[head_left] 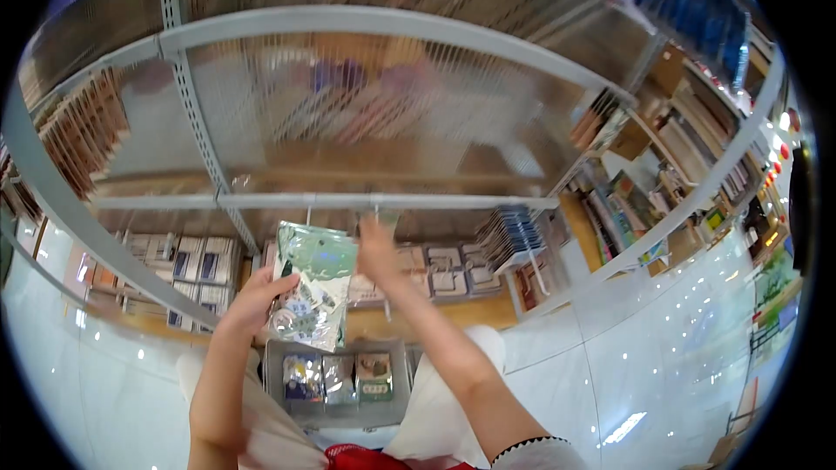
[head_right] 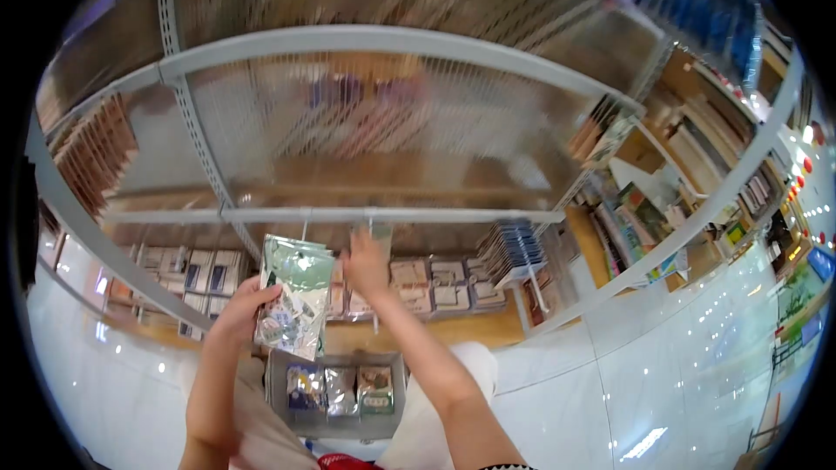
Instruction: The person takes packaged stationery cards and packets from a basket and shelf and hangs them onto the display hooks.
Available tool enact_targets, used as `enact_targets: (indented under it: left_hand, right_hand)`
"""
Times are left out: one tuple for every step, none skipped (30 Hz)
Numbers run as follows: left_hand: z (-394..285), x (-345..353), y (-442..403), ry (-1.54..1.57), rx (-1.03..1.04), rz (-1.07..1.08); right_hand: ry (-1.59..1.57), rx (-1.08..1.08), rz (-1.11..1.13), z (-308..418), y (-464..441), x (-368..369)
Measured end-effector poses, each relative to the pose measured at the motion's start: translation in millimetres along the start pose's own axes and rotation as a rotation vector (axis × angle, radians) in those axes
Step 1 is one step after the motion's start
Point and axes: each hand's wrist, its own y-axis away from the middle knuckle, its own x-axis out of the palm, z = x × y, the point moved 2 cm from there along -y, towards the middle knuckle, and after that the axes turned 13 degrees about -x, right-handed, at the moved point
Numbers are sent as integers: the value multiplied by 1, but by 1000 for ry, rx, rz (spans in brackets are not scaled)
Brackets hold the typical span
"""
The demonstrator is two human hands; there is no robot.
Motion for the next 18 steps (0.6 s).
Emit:
enact_targets:
  left_hand:
    - [0, 1, 1, 14, 32, 6]
    - [-2, 1, 0, 22, 60, 14]
    - [-2, 2, 1, 44, 75, 15]
    - [-3, 2, 3, 56, 96, 15]
    - [-3, 3, 5, 70, 110, 13]
    - [-2, 4, 4, 89, 122, 11]
    - [-2, 5, 8, 92, 122, 29]
    - [-4, 5, 10, 88, 132, 30]
    - [-6, 5, 11, 88, 143, 32]
    - [-5, 6, 12, 93, 154, 34]
    - [-3, 4, 9, 105, 146, 32]
    - [-2, 6, 9, 163, 132, 52]
    - [-1, 8, 8, 222, 120, 72]
    - [0, 8, 6, 277, 113, 93]
    - [6, 1, -3, 384, 36, 54]
    - [5, 5, -5, 422, 26, 116]
    - [3, 8, -5, 461, 25, 176]
    - [4, 7, -3, 501, 20, 223]
  right_hand:
    - [43, -68, 99, 4, 13, 2]
    - [87, -125, 195, 7, 18, 0]
    - [-39, -60, 163, 8, 14, -10]
    - [-168, 4, 131, 14, 10, -25]
    - [-300, 68, 101, 21, 7, -40]
    - [-309, 50, 45, 26, 5, -66]
    - [-319, 30, -4, 31, 2, -104]
    - [-334, 8, -50, 36, -1, -139]
    - [-279, -25, -87, 38, -5, -174]
    - [-223, -58, -118, 39, -8, -211]
    - [-153, -82, -151, 42, -13, -248]
    - [-84, -106, -182, 47, -20, -285]
    - [-90, -136, -221, 53, -27, -317]
    - [-97, -170, -263, 62, -35, -349]
    - [-18, -236, -274, 75, -45, -380]
    - [56, -302, -284, 89, -54, -407]
    - [19, -257, -306, 99, -63, -429]
    - [33, -278, -320, 111, -71, -444]
